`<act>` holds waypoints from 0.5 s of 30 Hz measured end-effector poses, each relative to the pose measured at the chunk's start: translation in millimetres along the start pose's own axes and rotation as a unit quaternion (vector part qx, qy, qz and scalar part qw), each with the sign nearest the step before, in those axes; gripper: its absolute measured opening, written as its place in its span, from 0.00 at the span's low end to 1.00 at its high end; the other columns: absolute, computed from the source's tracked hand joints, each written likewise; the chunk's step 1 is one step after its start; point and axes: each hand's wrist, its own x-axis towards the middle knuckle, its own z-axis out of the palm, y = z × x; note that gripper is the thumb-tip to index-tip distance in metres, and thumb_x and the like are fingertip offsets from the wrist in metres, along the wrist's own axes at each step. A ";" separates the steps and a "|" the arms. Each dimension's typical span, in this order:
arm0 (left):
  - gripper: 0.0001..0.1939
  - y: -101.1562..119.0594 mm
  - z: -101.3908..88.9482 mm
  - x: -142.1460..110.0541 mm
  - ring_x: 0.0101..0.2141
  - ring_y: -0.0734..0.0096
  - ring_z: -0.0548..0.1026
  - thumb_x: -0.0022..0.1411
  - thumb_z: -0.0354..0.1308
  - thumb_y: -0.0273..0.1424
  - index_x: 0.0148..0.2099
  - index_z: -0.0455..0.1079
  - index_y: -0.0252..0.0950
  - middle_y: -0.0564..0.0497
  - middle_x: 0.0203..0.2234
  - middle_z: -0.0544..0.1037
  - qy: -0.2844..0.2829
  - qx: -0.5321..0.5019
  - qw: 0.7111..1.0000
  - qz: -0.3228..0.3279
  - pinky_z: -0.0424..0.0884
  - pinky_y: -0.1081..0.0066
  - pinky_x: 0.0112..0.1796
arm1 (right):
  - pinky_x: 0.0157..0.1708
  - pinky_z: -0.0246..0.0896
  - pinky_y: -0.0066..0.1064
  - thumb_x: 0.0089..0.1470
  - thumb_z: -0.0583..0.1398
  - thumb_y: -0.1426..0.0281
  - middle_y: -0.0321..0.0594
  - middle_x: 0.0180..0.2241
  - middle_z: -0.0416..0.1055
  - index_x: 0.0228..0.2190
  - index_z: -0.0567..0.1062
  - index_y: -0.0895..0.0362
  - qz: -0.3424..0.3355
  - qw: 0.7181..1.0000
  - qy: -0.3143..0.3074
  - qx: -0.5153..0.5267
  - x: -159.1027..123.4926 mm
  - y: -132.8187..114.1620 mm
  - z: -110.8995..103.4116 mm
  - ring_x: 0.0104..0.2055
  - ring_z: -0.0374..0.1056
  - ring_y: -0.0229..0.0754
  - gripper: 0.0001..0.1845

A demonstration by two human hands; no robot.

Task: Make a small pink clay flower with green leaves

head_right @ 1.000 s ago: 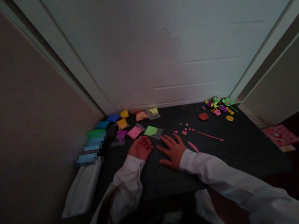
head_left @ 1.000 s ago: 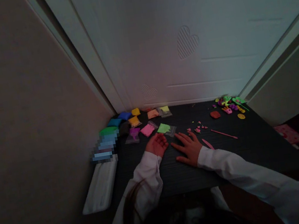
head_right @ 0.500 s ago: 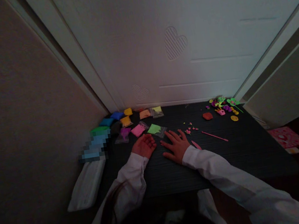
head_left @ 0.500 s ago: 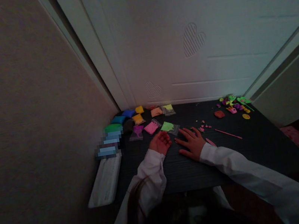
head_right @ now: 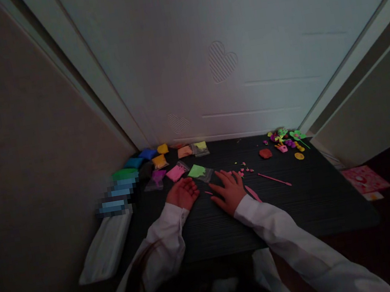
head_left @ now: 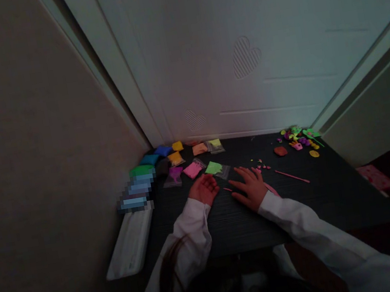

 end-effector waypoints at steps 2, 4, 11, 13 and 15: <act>0.10 0.1 -1.4 0.6 0.24 0.73 0.69 0.53 0.48 0.31 0.30 0.67 0.30 0.48 0.21 0.72 -0.006 -0.003 1.000 0.000 0.65 0.69 0.28 | 0.51 0.28 0.45 0.48 0.50 0.57 0.38 0.50 0.56 0.38 0.69 0.47 0.006 1.000 0.010 0.014 -0.4 0.5 4.6 0.55 0.44 0.45 0.17; 0.10 0.0 -2.1 0.8 0.24 0.73 0.69 0.53 0.48 0.31 0.31 0.67 0.30 0.48 0.21 0.72 -0.010 -0.003 1.000 0.000 0.65 0.69 0.28 | 0.52 0.27 0.44 0.47 0.52 0.58 0.36 0.47 0.61 0.32 0.72 0.48 0.013 0.999 0.019 0.025 -0.1 -0.6 10.6 0.53 0.47 0.44 0.14; 0.10 -0.6 1.2 -1.3 0.23 0.73 0.69 0.53 0.47 0.31 0.29 0.67 0.30 0.48 0.20 0.71 0.007 0.006 1.000 0.007 0.65 0.69 0.28 | 0.52 0.27 0.44 0.47 0.53 0.63 0.37 0.43 0.65 0.26 0.72 0.52 0.025 0.998 0.042 0.046 6.1 -5.8 20.8 0.52 0.50 0.43 0.09; 0.10 -0.5 1.5 -1.5 0.23 0.73 0.69 0.53 0.47 0.31 0.30 0.67 0.30 0.48 0.20 0.71 0.005 0.002 1.000 0.006 0.65 0.69 0.28 | 0.51 0.28 0.44 0.47 0.53 0.64 0.37 0.42 0.65 0.26 0.72 0.52 0.022 0.997 0.048 0.052 7.0 -5.9 20.5 0.51 0.51 0.44 0.09; 0.10 -0.5 1.4 -1.4 0.23 0.73 0.69 0.53 0.47 0.31 0.30 0.67 0.30 0.48 0.20 0.71 0.000 -0.003 1.000 0.003 0.65 0.69 0.28 | 0.51 0.29 0.44 0.47 0.52 0.64 0.38 0.42 0.65 0.26 0.72 0.53 0.023 0.997 0.051 0.053 7.1 -5.7 19.6 0.51 0.51 0.44 0.10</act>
